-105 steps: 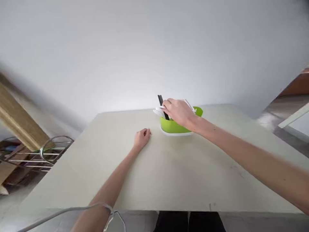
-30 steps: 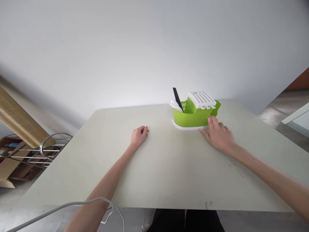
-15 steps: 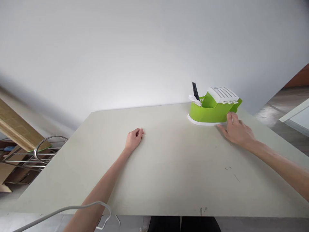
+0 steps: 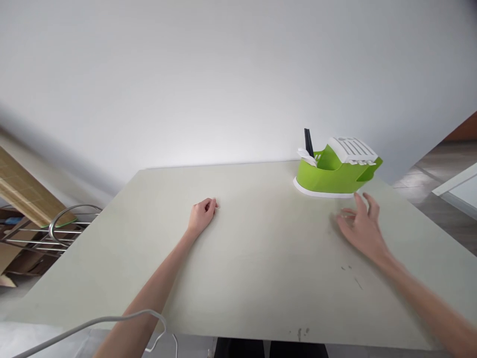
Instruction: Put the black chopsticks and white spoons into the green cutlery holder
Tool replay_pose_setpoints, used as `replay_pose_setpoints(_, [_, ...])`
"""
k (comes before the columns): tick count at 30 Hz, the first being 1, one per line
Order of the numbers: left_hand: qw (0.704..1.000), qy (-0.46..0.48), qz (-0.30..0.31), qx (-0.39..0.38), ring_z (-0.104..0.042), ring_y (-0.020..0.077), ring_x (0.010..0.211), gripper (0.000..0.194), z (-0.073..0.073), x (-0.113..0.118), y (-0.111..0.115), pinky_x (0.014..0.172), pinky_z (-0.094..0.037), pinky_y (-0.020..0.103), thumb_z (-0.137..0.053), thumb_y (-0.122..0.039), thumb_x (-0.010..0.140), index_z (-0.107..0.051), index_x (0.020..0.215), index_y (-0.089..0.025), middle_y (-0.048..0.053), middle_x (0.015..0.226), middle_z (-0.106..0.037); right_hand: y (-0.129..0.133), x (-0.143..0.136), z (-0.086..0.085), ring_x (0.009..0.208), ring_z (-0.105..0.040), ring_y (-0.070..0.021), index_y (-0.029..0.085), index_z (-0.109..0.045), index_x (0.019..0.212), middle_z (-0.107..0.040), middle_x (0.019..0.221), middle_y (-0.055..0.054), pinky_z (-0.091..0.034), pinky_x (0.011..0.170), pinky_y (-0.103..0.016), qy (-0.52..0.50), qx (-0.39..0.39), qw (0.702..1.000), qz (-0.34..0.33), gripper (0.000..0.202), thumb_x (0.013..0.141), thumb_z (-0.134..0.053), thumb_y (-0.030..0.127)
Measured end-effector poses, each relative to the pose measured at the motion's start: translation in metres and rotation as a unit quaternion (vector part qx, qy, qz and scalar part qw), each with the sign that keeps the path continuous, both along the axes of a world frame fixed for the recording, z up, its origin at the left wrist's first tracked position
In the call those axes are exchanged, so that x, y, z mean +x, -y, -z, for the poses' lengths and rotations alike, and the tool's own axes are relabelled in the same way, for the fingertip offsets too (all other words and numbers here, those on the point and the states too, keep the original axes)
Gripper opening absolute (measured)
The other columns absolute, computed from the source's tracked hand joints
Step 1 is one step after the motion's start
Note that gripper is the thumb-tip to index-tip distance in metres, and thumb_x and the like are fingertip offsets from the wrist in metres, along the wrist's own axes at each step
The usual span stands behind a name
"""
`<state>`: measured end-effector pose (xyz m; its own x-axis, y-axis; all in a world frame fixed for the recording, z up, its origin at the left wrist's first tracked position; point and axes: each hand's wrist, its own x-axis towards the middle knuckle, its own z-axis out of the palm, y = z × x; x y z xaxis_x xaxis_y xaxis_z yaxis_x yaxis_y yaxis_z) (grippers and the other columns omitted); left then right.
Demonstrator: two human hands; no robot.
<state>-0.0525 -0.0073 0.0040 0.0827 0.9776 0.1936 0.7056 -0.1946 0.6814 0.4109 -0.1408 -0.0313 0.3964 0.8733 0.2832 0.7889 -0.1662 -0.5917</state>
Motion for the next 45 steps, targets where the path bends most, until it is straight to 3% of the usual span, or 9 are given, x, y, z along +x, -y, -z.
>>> replay_pose_setpoints(3, [1.0, 0.003, -0.004, -0.004, -0.058, 0.0169, 0.062, 0.045, 0.0, 0.001, 0.0, 0.066, -0.046, 0.029, -0.045, -0.054, 0.1, -0.069, 0.076, -0.023, 0.0, 0.065, -0.066, 0.011, -0.025, 0.013, 0.124, -0.069, -0.0334, 0.025, -0.031, 0.164, -0.024, 0.173, -0.018, -0.053, 0.109, -0.049, -0.047, 0.019, 0.998, -0.033, 0.078, 0.095, -0.056, 0.051])
replay_pose_setpoints(8, [1.0, 0.014, -0.012, -0.006, -0.056, 0.0159, 0.059, 0.045, -0.001, 0.001, 0.001, 0.065, -0.046, 0.028, -0.046, -0.053, 0.1, -0.068, 0.075, -0.023, 0.0, 0.064, -0.065, 0.008, -0.049, 0.012, 0.135, -0.062, -0.0329, 0.025, -0.049, 0.155, -0.054, 0.159, -0.013, -0.053, 0.11, -0.049, -0.092, 0.0, 0.994, -0.054, 0.062, 0.098, -0.052, 0.049])
replay_pose_setpoints(12, [0.999, 0.028, -0.015, -0.006, -0.057, 0.0156, 0.059, 0.045, -0.002, 0.001, 0.001, 0.065, -0.046, 0.028, -0.046, -0.053, 0.1, -0.068, 0.077, -0.023, 0.0, 0.064, -0.064, -0.001, -0.068, 0.009, 0.141, -0.057, -0.0317, 0.027, -0.062, 0.143, -0.055, 0.159, -0.009, -0.051, 0.112, -0.05, -0.101, 0.007, 0.99, -0.094, 0.05, 0.097, -0.052, 0.044])
replay_pose_setpoints(21, [0.998, 0.063, -0.016, -0.022, -0.058, 0.0155, 0.06, 0.048, 0.002, -0.001, 0.001, 0.067, -0.047, 0.029, -0.046, -0.059, 0.101, -0.067, 0.078, -0.022, -0.001, 0.066, -0.065, -0.03, -0.115, 0.018, 0.141, -0.056, -0.029, 0.025, -0.065, 0.138, -0.062, 0.152, -0.007, -0.043, 0.12, -0.052, -0.101, 0.019, 0.984, -0.146, 0.047, 0.094, -0.051, 0.036])
replay_pose_setpoints(45, [0.989, 0.148, 0.006, -0.025, -0.059, 0.0151, 0.06, 0.05, 0.003, -0.002, 0.001, 0.064, -0.049, 0.028, -0.049, -0.064, 0.1, -0.067, 0.081, -0.021, 0.0, 0.068, -0.065, -0.032, -0.111, 0.015, 0.133, -0.061, -0.0273, 0.031, -0.074, 0.115, -0.067, 0.146, -0.003, -0.053, 0.102, -0.048, -0.095, 0.019, 0.983, -0.158, 0.03, 0.095, -0.052, 0.036])
